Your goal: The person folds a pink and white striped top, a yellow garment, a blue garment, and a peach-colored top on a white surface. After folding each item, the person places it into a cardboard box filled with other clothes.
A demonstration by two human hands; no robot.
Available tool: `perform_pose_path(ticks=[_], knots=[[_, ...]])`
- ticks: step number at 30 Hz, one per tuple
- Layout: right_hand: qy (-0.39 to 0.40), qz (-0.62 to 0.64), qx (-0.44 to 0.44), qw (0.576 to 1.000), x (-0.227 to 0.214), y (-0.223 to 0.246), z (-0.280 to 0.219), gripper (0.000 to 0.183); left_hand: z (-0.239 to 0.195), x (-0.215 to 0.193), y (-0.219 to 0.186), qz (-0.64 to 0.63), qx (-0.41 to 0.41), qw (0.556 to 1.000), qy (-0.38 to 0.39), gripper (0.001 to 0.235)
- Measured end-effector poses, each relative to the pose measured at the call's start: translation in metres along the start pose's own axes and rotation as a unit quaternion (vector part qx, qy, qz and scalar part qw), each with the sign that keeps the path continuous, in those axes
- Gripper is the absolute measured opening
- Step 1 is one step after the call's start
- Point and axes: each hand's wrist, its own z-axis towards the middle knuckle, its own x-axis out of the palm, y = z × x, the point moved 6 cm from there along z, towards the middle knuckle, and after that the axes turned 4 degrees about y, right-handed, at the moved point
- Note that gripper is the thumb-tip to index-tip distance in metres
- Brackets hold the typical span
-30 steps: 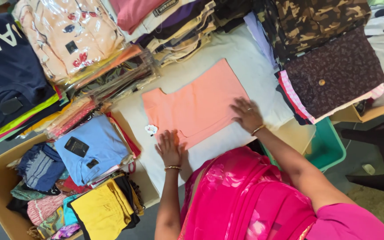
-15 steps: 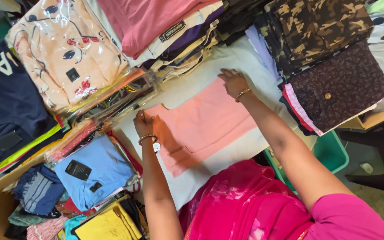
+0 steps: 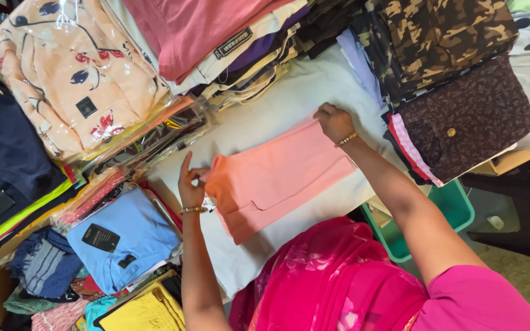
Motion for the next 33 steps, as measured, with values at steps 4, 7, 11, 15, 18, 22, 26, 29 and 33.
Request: perform_pose_path(ticks=[4,7,11,15,18,22,26,29,33], knots=[[-0.029,-0.009,-0.025,0.999,-0.010,0.005,-0.033,0.018,-0.035,0.005,-0.002,0.070,0.081,0.993,0.051,0.081],[-0.022,-0.015,-0.017,0.999,-0.016,0.011,-0.041,0.021,-0.047,0.008,0.012,0.188,0.075,0.975,0.095,0.074],[-0.058,0.017,0.028,0.998,-0.019,0.008,-0.032,0.019,-0.047,-0.003,0.002,0.173,0.088,0.980,0.034,0.058],[-0.037,0.007,0.004,0.999,-0.012,0.012,-0.015,0.036,-0.044,0.008,-0.036,0.223,0.122,0.965,-0.065,0.045],[0.045,0.005,0.049,0.998,-0.002,0.003,-0.014,0.055,-0.047,0.044,-0.049,0.301,0.148,0.937,-0.094,0.043],[0.062,0.017,0.117,0.991,-0.010,-0.013,-0.037,0.061,-0.057,0.132,-0.073,0.194,0.244,0.950,0.021,0.036],[0.026,0.111,0.250,0.961,-0.007,-0.045,-0.107,0.049,-0.039,0.216,-0.087,0.160,0.259,0.944,0.125,0.033],[-0.026,0.044,0.191,0.980,0.015,-0.048,-0.169,0.052,-0.006,0.282,-0.075,0.177,0.312,0.916,0.178,0.031],[-0.080,0.046,0.206,0.974,0.007,-0.019,-0.199,0.060,0.036,0.341,-0.107,0.199,0.308,0.909,0.197,0.037]])
